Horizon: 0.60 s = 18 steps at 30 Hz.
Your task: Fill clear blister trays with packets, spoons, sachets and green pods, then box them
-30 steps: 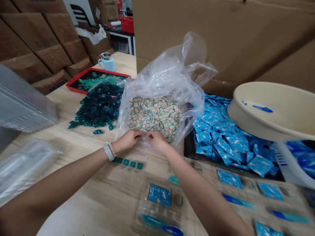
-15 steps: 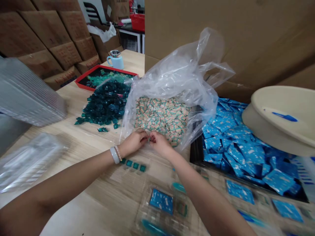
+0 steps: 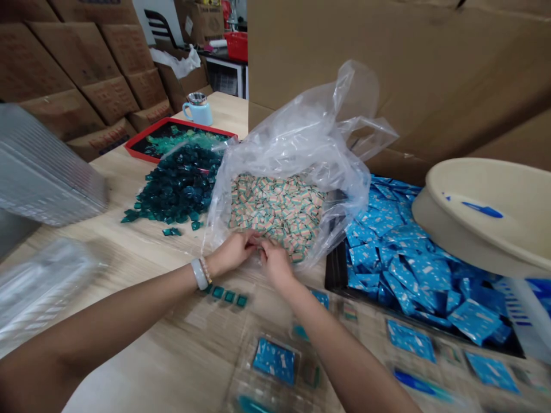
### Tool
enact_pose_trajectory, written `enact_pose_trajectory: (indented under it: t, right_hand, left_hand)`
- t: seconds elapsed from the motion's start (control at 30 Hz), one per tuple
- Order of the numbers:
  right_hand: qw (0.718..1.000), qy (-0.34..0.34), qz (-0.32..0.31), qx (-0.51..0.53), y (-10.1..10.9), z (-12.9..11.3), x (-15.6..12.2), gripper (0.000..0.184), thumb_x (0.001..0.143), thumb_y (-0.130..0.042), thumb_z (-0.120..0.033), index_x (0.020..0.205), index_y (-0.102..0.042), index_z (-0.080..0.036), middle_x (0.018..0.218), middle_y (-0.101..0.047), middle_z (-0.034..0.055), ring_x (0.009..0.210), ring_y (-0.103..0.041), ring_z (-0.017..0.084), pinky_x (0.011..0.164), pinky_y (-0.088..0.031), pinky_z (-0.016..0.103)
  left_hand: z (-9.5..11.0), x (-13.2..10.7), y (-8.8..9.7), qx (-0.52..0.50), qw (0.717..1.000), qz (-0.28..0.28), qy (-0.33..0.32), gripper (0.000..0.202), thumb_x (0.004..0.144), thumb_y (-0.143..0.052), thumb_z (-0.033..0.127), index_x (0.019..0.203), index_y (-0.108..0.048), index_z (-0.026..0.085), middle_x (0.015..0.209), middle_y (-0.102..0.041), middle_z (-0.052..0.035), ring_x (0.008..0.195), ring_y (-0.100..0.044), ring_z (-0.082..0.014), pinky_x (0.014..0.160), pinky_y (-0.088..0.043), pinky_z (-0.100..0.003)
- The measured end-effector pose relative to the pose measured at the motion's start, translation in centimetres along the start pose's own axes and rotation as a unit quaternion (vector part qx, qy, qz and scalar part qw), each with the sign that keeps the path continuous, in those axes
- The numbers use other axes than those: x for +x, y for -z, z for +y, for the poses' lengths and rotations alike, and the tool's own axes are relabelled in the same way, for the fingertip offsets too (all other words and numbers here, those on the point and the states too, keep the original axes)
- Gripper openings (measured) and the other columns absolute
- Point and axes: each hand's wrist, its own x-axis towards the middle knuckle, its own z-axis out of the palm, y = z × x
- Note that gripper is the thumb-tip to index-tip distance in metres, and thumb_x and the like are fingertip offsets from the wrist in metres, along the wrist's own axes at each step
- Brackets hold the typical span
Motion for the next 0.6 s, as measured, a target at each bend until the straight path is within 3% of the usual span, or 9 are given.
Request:
enact_pose_trajectory:
  t: [0.07,0.13,0.27,0.5,0.6]
  right_hand:
    - [1.0,0.003,0.009,-0.002,0.4,0.7,0.1,0.021,0.073,-0.042,-0.01,0.081,-0.059,-0.018,0.083,-0.059,0.0052,0.081,-0.053,0.017,0.072,-0.04,0.028]
    - [0.999,-0.005,0.033,0.004,0.8,1.4,0.5,0.019,0.072,-0.042,-0.011,0.077,-0.059,-0.018,0.078,-0.059,0.0053,0.076,-0.053,0.017,0.07,-0.039,0.028]
    - [0.993,-0.07,0.071,0.056,1.1,2.8,1.7,0.015,0.071,-0.043,-0.014,0.073,-0.058,-0.018,0.07,-0.059,0.004,0.065,-0.052,0.016,0.063,-0.039,0.027]
    - [0.942,-0.105,0.089,0.306,-0.4,4.1,2.1,0.013,0.068,-0.052,-0.03,0.071,-0.054,-0.018,0.06,-0.053,-0.0014,0.054,-0.048,0.012,0.052,-0.038,0.023]
    - [0.937,-0.088,0.104,0.321,-0.7,4.1,2.1,0.017,0.067,-0.054,-0.028,0.08,-0.055,-0.017,0.062,-0.052,-0.0018,0.056,-0.049,0.012,0.054,-0.039,0.024]
  left_hand:
    - [0.5,1.2,0.3,0.004,1.0,-0.006,-0.004,0.031,0.072,-0.048,0.011,0.102,-0.057,0.014,0.082,-0.066,-0.0052,0.076,-0.059,-0.0165,0.07,-0.044,-0.026]
    - [1.2,2.9,0.6,0.037,0.999,0.009,0.009,0.021,0.076,-0.046,0.017,0.09,-0.061,0.014,0.08,-0.065,-0.0064,0.077,-0.059,-0.0179,0.072,-0.043,-0.028]
    - [2.4,5.6,0.5,0.11,0.986,0.041,0.118,0.02,0.076,-0.049,0.024,0.072,-0.062,0.011,0.079,-0.062,-0.0135,0.076,-0.058,-0.0233,0.068,-0.041,-0.032]
    - [1.2,4.1,-0.5,0.027,0.995,-0.003,0.091,0.019,0.074,-0.044,0.017,0.067,-0.061,0.013,0.058,-0.056,-0.0015,0.057,-0.05,-0.0125,0.055,-0.036,-0.022]
    - [0.6,3.4,-0.2,-0.003,0.996,-0.031,0.084,0.021,0.072,-0.042,0.013,0.06,-0.059,0.012,0.051,-0.052,0.0014,0.05,-0.045,-0.0095,0.05,-0.033,-0.02]
